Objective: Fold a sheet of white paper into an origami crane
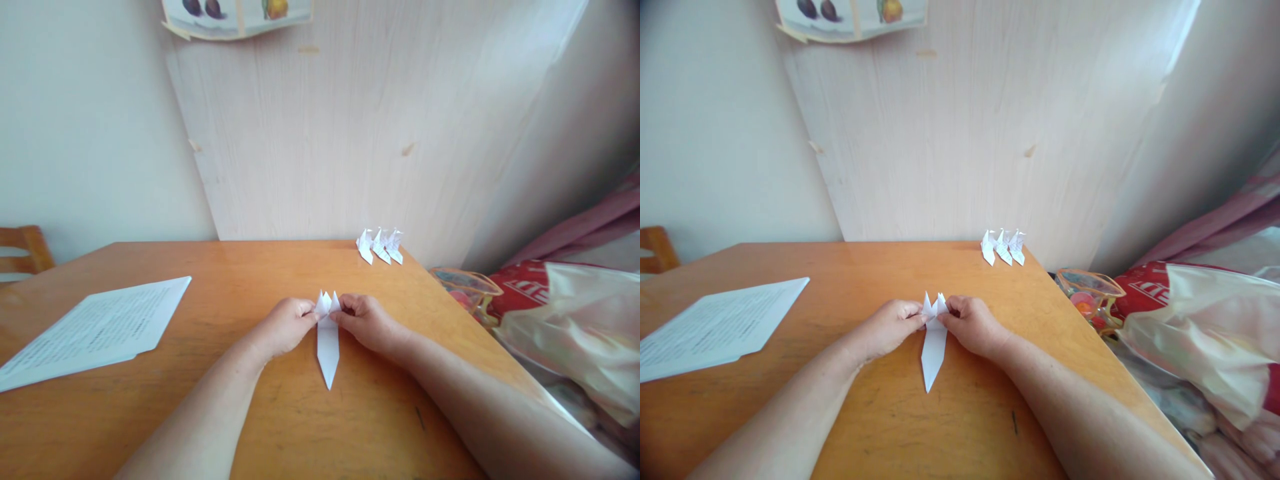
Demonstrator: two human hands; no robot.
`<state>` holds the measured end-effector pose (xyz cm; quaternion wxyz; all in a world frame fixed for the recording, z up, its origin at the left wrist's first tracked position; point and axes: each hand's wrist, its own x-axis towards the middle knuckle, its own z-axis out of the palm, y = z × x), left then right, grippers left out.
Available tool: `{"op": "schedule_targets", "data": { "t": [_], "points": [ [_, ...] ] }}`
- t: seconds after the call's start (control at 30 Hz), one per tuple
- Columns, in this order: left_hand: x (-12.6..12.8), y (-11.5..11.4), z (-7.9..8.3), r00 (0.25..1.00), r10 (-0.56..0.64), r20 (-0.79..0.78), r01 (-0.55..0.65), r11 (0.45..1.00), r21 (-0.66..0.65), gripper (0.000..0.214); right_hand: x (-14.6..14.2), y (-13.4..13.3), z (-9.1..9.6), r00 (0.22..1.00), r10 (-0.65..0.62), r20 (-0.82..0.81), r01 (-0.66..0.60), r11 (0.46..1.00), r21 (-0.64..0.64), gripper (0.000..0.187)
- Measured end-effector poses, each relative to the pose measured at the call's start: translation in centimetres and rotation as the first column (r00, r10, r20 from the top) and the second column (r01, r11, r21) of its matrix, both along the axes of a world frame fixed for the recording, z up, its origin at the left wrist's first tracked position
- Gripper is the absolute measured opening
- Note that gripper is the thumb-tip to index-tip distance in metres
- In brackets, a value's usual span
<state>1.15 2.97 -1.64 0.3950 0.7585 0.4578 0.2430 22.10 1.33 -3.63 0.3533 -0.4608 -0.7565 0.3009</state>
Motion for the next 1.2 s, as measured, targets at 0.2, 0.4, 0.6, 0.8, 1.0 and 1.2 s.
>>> {"op": "schedule_targets", "data": {
  "t": [0.2, 0.4, 0.6, 0.8, 1.0, 1.2],
  "points": [
    [0.2, -0.3, -0.1, 0.997, -0.021, 0.074, 0.023, 1.000, -0.018, 0.020, -0.1, 0.0, 0.1, 1.000, 0.006, -0.012, -0.006, 1.000, -0.010, 0.013],
    [0.5, 0.0, -1.0, 0.994, -0.012, 0.106, 0.011, 1.000, 0.009, 0.014, -0.1, -0.1, 0.1, 1.000, 0.014, 0.001, -0.014, 1.000, -0.016, 0.009],
    [0.4, 0.3, -1.4, 0.994, 0.013, 0.106, -0.016, 1.000, 0.026, 0.011, 0.0, 0.0, 0.0, 0.999, 0.044, 0.023, -0.045, 0.999, 0.013, 0.006],
    [0.4, 0.4, -1.4, 0.995, 0.020, 0.095, -0.023, 0.999, 0.035, 0.012, 0.1, -0.2, 0.2, 0.999, 0.030, 0.045, -0.030, 1.000, 0.003, 0.005],
    [0.5, 0.2, -1.1, 0.994, 0.021, 0.104, -0.024, 0.999, 0.027, 0.012, 0.5, -0.1, 0.5, 0.998, 0.036, 0.049, -0.035, 0.999, -0.024, 0.004],
    [0.5, 0.0, -0.9, 0.995, -0.002, 0.099, 0.000, 1.000, 0.017, 0.015, 0.7, -0.6, 1.5, 0.997, 0.050, -0.063, -0.056, 0.994, -0.094, 0.016]
  ]
}}
